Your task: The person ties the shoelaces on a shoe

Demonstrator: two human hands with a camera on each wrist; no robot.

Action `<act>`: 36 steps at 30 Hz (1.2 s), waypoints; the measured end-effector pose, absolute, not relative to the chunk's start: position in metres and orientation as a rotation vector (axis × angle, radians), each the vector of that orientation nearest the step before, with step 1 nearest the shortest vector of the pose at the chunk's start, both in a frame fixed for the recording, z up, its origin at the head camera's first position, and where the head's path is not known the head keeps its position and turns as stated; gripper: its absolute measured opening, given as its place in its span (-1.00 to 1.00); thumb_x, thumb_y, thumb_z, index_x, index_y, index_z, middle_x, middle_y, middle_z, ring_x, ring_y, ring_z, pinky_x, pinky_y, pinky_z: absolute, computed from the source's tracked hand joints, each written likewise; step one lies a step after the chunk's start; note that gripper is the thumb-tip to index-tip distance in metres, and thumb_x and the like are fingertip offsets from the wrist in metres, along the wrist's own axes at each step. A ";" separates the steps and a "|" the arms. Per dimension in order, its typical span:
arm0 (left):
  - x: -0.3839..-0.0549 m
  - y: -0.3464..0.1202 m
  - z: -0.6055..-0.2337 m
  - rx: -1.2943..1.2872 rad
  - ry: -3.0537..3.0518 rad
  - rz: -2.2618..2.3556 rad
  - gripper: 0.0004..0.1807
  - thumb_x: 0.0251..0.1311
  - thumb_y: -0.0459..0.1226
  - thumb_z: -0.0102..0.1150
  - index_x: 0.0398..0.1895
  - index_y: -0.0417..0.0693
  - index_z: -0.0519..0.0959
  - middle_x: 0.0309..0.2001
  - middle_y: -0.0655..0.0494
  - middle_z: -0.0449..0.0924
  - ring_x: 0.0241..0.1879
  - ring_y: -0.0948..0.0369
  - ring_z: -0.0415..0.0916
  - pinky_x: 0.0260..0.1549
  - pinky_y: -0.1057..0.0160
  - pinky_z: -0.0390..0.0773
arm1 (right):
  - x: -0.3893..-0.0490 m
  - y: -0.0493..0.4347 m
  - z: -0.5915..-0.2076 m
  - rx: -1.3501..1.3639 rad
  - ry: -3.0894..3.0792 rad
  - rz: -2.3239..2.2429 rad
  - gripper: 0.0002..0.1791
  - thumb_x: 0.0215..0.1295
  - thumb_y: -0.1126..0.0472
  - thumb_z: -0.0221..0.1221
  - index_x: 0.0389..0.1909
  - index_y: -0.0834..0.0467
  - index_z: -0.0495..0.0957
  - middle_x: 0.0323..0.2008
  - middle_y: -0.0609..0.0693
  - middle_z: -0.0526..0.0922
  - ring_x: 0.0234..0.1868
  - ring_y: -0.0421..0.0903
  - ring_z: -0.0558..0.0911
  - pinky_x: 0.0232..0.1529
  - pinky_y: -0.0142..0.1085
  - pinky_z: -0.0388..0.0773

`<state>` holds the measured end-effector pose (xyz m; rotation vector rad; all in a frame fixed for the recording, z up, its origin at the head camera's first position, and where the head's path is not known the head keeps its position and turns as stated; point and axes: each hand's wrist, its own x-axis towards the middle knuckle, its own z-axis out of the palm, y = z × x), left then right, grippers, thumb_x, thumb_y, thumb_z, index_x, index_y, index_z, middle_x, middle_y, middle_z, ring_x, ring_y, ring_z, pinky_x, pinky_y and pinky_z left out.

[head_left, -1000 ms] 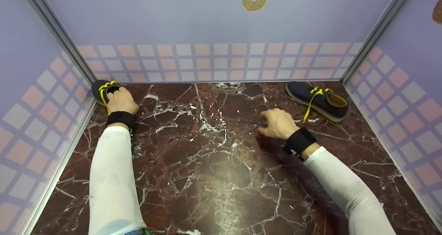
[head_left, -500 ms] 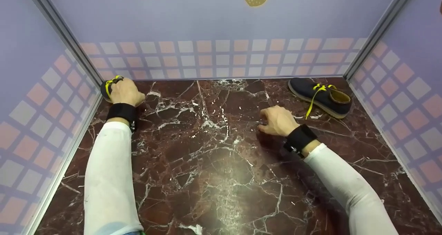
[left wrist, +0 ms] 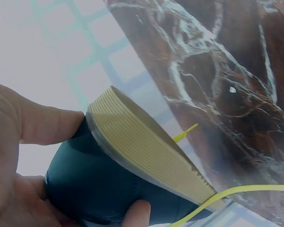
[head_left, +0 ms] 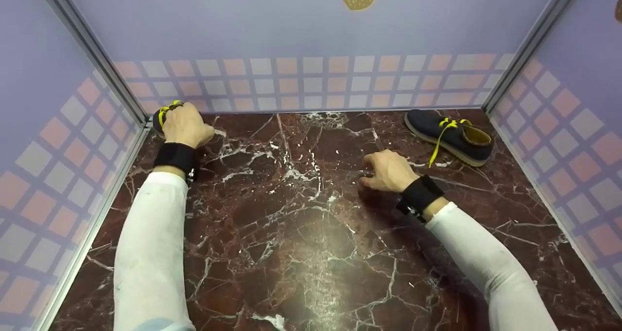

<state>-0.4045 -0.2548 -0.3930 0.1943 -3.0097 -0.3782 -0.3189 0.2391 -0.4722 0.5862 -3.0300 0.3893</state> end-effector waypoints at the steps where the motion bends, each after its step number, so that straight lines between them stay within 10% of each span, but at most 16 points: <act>1: -0.403 -0.253 -0.392 0.186 -3.005 -0.378 -0.38 0.17 -0.15 0.29 0.14 -0.50 0.56 0.18 -0.65 0.64 0.23 -0.51 0.60 0.19 -0.41 0.67 | -0.319 0.238 -0.472 0.593 -3.028 0.391 -0.49 0.25 -0.03 0.51 0.09 0.23 0.79 -0.06 0.24 0.90 -0.04 0.33 0.85 0.01 0.26 0.79; 36: -0.346 -0.160 -0.385 -0.239 -2.812 -0.420 -0.42 0.23 -0.18 0.32 0.21 -0.43 0.56 0.16 -0.45 0.68 0.17 -0.41 0.61 0.10 -0.42 0.71 | -0.313 0.223 -0.465 0.761 -2.912 0.616 -0.59 0.24 0.14 0.48 0.02 0.31 0.78 -0.13 0.25 0.91 -0.16 0.23 0.86 0.04 0.17 0.81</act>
